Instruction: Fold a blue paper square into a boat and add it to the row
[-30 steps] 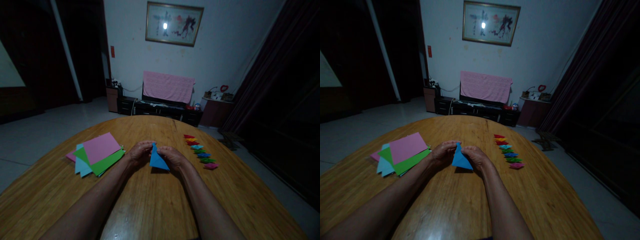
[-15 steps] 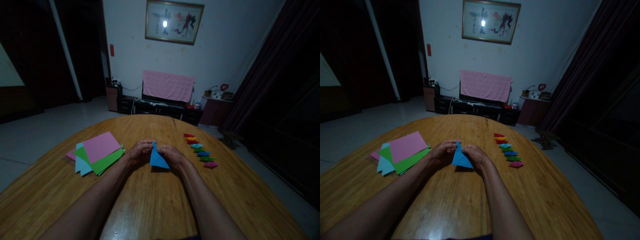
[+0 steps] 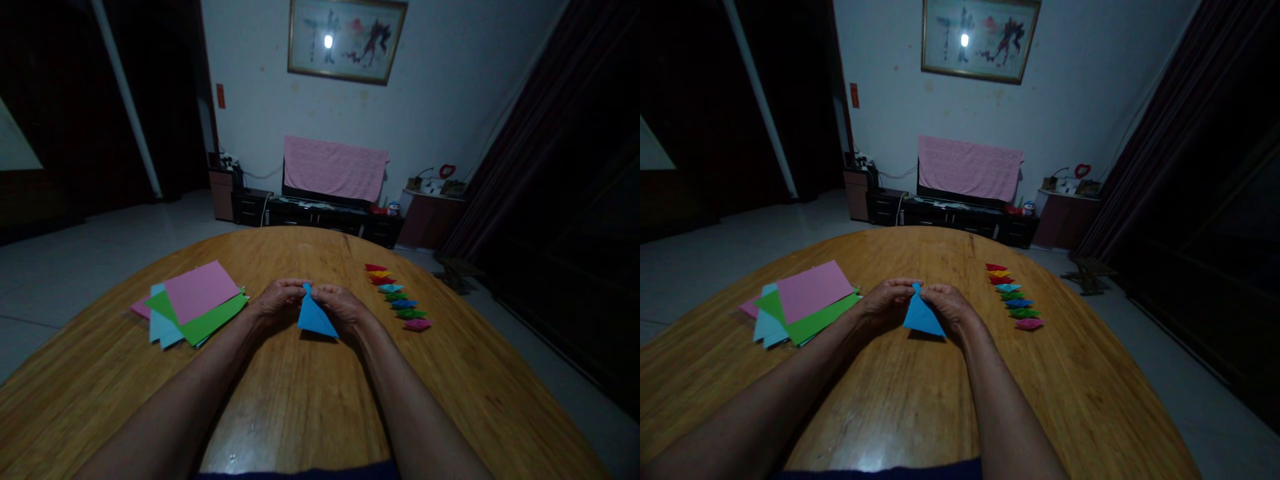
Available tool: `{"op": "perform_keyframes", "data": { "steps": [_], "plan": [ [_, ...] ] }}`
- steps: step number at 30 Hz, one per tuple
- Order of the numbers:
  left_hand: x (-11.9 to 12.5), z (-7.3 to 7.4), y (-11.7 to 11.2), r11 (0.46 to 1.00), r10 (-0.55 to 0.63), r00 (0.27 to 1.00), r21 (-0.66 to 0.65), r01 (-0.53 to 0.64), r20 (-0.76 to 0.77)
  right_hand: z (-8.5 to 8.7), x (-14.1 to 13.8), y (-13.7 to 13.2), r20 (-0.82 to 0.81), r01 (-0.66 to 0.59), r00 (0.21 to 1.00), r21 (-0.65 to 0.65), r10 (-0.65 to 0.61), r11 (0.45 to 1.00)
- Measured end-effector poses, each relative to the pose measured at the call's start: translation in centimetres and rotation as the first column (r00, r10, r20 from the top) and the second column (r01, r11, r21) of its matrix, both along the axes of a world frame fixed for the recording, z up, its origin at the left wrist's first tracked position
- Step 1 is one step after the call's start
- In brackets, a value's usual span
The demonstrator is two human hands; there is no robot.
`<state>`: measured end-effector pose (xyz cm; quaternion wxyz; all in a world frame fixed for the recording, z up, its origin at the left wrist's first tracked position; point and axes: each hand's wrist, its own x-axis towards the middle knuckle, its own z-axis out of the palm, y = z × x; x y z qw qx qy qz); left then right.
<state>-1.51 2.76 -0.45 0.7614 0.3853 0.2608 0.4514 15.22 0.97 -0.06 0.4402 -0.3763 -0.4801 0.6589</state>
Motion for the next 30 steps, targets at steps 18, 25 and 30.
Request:
{"op": "perform_keyframes", "data": {
  "steps": [18,25,30],
  "plan": [
    [-0.1,0.0,-0.3,0.999,-0.041,0.999,0.030,0.040,0.031,-0.1,-0.1,-0.2,-0.182,-0.088,0.980,-0.048,0.078,0.995],
    [0.0,0.4,-0.3,1.000,-0.009,0.999,0.025,0.010,-0.040,0.3,0.2,-0.6,-0.152,-0.123,0.982,-0.049,0.114,0.991],
    [0.0,0.7,-0.4,0.994,-0.031,0.996,0.100,0.039,-0.080,0.5,0.3,-0.6,-0.106,-0.157,0.982,-0.011,0.155,0.988]
  ]
}}
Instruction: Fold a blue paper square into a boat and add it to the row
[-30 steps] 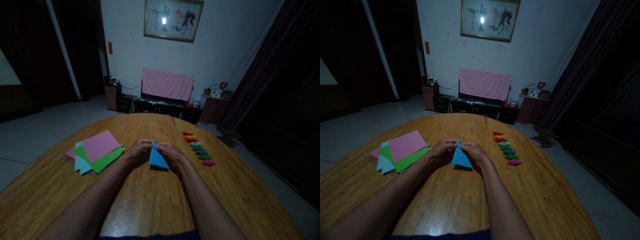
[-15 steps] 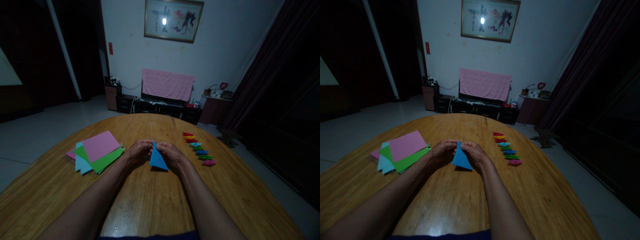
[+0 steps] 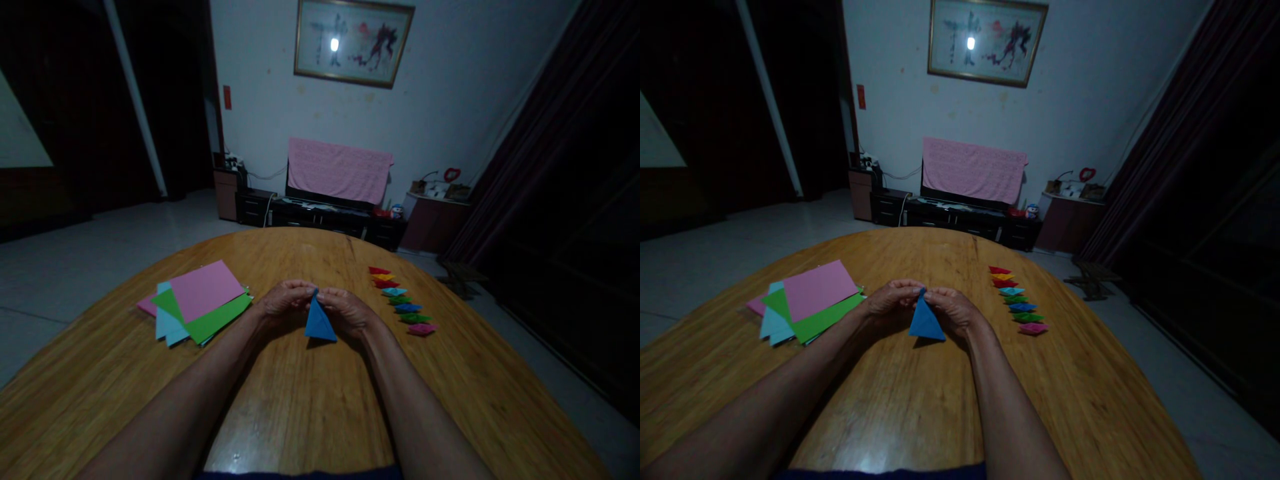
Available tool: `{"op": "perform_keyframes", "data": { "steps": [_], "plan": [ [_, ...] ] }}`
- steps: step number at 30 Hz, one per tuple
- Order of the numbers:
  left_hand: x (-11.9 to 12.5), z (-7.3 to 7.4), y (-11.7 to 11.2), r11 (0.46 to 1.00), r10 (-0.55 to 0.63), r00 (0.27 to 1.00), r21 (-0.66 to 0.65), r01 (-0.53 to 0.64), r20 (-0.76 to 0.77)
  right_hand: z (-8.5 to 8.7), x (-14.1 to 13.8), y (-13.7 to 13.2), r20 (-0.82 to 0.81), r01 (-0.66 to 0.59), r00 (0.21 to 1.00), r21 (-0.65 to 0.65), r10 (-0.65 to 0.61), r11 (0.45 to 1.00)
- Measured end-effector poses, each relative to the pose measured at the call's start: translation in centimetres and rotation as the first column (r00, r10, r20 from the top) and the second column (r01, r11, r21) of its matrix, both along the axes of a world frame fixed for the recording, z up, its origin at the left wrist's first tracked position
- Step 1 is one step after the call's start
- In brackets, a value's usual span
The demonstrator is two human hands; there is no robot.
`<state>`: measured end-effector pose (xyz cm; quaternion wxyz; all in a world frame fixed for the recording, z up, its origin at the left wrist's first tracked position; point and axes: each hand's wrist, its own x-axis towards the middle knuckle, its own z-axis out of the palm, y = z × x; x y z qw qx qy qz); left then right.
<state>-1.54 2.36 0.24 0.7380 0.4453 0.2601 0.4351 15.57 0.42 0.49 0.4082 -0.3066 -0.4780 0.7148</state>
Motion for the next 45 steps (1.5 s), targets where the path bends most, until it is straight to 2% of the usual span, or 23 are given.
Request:
{"op": "perform_keyframes", "data": {
  "steps": [6,9,12,16,27,32,37,41,45],
  "plan": [
    [-0.1,0.2,-0.1,0.999,0.015,1.000,0.033,-0.014,-0.016,-0.3,0.1,0.1,-0.026,-0.035,0.999,0.017,0.036,0.999],
    [-0.2,0.2,0.0,0.998,0.017,0.999,0.054,-0.014,-0.044,-0.5,0.2,0.3,-0.005,-0.009,1.000,0.002,0.009,1.000],
    [-0.2,-0.1,0.3,0.998,0.012,0.998,0.065,-0.008,-0.068,-0.7,0.4,0.5,0.029,0.022,0.999,-0.015,-0.022,1.000],
    [-0.2,-0.5,0.5,0.997,0.011,0.996,0.077,-0.004,-0.092,-0.7,0.5,0.5,0.037,-0.004,0.999,-0.020,0.005,1.000],
    [0.0,-0.3,-0.1,1.000,0.008,0.997,0.019,-0.007,-0.073,-0.3,0.5,0.0,0.063,0.003,0.998,-0.035,-0.001,0.999],
    [0.0,-0.5,-0.3,1.000,0.021,1.000,-0.021,-0.021,-0.015,-0.1,0.4,-0.3,0.030,-0.006,1.000,-0.051,0.008,0.999],
    [-0.2,-0.7,0.0,0.999,0.042,0.994,-0.008,-0.043,-0.098,0.2,0.4,-0.6,0.043,-0.003,0.999,-0.064,0.006,0.998],
    [-0.1,-0.2,-0.3,0.998,0.057,0.987,-0.001,-0.058,-0.148,0.1,0.5,-0.4,0.068,0.010,0.998,-0.076,-0.005,0.997],
    [0.4,0.5,-1.2,0.996,0.066,0.995,-0.059,-0.071,-0.072,-0.2,0.6,-0.3,0.060,0.022,0.998,-0.065,-0.018,0.998]
  ]
}}
